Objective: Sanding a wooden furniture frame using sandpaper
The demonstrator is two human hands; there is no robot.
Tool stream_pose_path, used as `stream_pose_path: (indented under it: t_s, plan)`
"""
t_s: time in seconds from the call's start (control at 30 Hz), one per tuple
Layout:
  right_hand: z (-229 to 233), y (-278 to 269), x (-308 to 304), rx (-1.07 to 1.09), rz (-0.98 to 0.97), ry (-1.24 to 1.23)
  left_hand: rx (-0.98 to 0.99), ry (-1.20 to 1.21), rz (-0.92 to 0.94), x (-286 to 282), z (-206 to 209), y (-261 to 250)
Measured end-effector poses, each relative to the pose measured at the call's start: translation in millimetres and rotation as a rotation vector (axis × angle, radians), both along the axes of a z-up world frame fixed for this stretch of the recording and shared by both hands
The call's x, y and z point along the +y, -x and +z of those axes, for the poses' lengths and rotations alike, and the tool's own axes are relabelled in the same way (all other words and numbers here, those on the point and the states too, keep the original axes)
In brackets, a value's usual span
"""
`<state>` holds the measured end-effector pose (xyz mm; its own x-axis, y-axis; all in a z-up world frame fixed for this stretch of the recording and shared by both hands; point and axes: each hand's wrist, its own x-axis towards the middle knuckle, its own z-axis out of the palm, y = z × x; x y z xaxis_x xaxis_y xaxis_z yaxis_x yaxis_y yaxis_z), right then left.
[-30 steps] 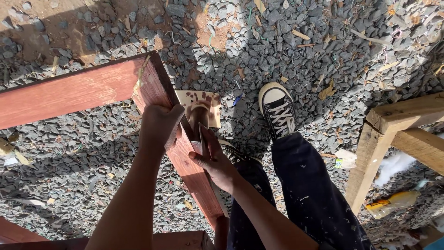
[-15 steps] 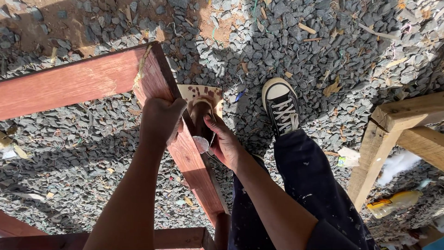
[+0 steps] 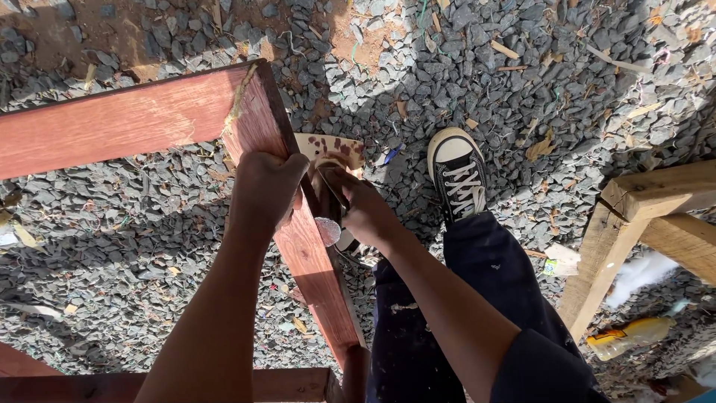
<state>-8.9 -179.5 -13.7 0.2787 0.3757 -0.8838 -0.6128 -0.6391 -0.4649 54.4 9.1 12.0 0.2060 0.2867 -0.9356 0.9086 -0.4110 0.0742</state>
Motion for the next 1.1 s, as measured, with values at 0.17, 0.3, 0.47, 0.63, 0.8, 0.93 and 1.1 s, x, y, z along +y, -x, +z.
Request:
stream_pose_path:
  t_s: [0.17, 0.3, 0.47, 0.63, 0.8, 0.93, 1.1]
  plan:
    - [53.5, -43.6, 7.4, -0.134, 0.187, -0.035, -0.034, 0.007, -0.010, 3.5, -13.9, 9.4]
    - [80.3, -36.1, -1.2, -0.150, 0.310, -0.054, 0.003, 0.008, -0.022, 3.8, -5.6, 1.1]
    - [23.3, -78.0, 15.1, -0.392, 0.458, -0.195, -0.020, 0.018, -0.012, 3.2, 1.3, -1.7]
    - [-45.8, -49.0, 13.0, -0.193, 0.437, -0.228, -0.009, 0.017, 0.009, 2.5, 4.7, -3.9]
    - [24.0, -52.6, 10.8, -0.435, 0.572, -0.323, -0.063, 0.032, 0.042, 2.6, 10.3, -3.4]
    - [78.8, -24.8, 13.1, -0.404, 0.463, -0.025, -0.083, 0.049, 0.071, 3.9, 4.0, -3.6]
    - [63.3, -18.9, 22.3, -0.533, 0.564, 0.123, -0.048, 0.050, -0.013, 4.1, 5.5, -5.3]
